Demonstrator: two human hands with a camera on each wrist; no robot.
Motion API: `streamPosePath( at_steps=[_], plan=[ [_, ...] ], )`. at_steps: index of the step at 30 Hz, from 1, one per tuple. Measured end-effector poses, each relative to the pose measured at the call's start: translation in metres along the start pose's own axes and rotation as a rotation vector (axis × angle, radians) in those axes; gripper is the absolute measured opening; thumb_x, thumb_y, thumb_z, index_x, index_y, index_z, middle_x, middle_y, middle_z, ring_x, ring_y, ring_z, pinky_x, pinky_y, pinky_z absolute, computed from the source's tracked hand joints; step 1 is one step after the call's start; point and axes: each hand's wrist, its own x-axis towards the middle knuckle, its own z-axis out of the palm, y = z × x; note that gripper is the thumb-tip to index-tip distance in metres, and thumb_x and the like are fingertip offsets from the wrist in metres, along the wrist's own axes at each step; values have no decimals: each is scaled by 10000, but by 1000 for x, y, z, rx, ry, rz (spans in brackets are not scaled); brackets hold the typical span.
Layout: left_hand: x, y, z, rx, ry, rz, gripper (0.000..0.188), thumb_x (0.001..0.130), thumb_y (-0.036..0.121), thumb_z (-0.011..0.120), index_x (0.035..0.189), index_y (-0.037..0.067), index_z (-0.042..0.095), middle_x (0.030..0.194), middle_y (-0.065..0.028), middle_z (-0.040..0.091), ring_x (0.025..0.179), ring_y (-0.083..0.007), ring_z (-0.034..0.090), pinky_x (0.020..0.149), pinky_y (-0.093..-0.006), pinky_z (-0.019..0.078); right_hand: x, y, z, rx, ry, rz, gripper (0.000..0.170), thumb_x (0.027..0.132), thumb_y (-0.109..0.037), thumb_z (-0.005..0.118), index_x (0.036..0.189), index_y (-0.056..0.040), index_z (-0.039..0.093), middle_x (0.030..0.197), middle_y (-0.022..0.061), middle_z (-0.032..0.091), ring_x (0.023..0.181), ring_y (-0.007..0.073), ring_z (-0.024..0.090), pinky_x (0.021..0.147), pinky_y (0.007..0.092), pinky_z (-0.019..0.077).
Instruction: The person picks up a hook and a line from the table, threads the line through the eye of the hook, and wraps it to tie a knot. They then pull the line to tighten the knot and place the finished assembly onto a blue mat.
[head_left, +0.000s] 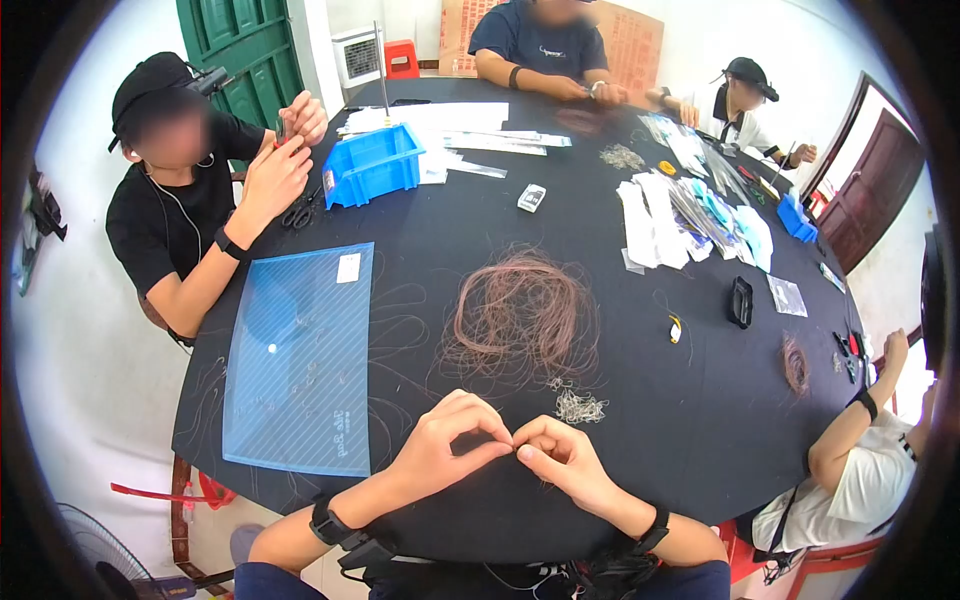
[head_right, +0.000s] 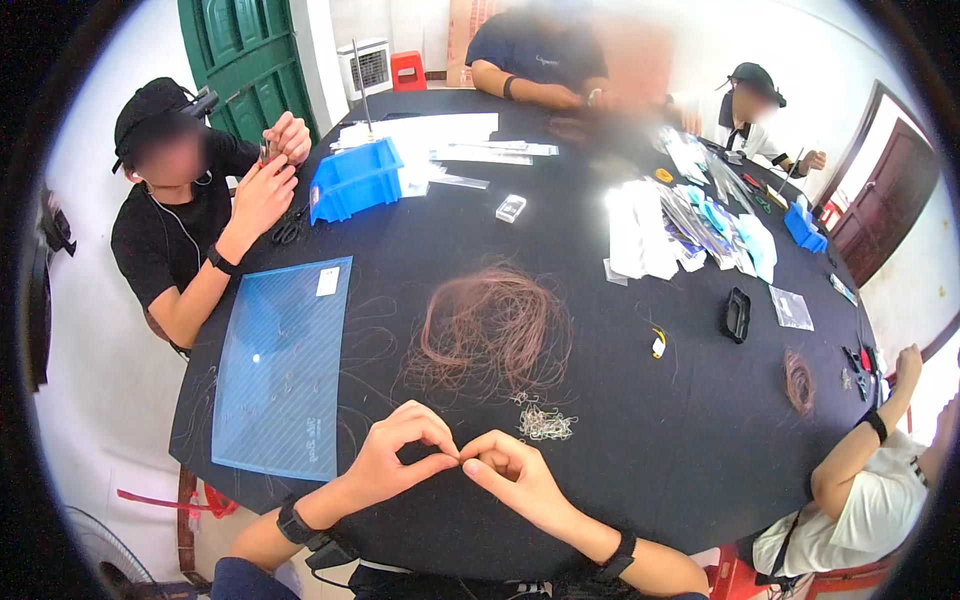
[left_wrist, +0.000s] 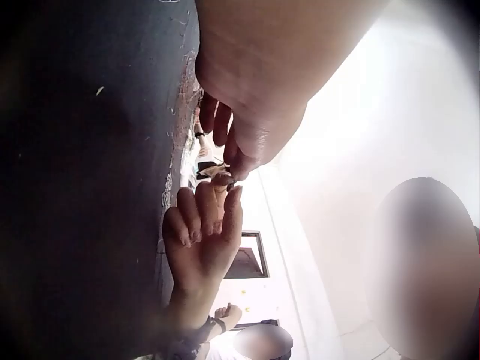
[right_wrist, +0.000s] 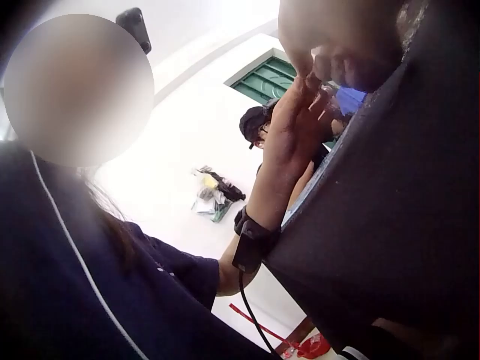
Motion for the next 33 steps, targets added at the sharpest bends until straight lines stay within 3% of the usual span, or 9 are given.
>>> streamPosePath(
  at_steps=[14,33],
  plan=[
    [2,3,1,-16,-8,1,120,717,83,736,811,85,661,833,-12,619,841,-177,558,729,-305,462,4,15,-1,18,57,-139,114,901,-131,597,906,-17,602,835,-29,504,688,4,465,558,178,355],
    [1,-3,2,38,24,73,112,718,60,723,799,85,650,804,-13,607,796,-175,551,699,-299,452,2,9,0,26,47,-65,96,904,-90,576,916,4,588,849,-2,502,744,39,460,633,200,367]
  ],
)
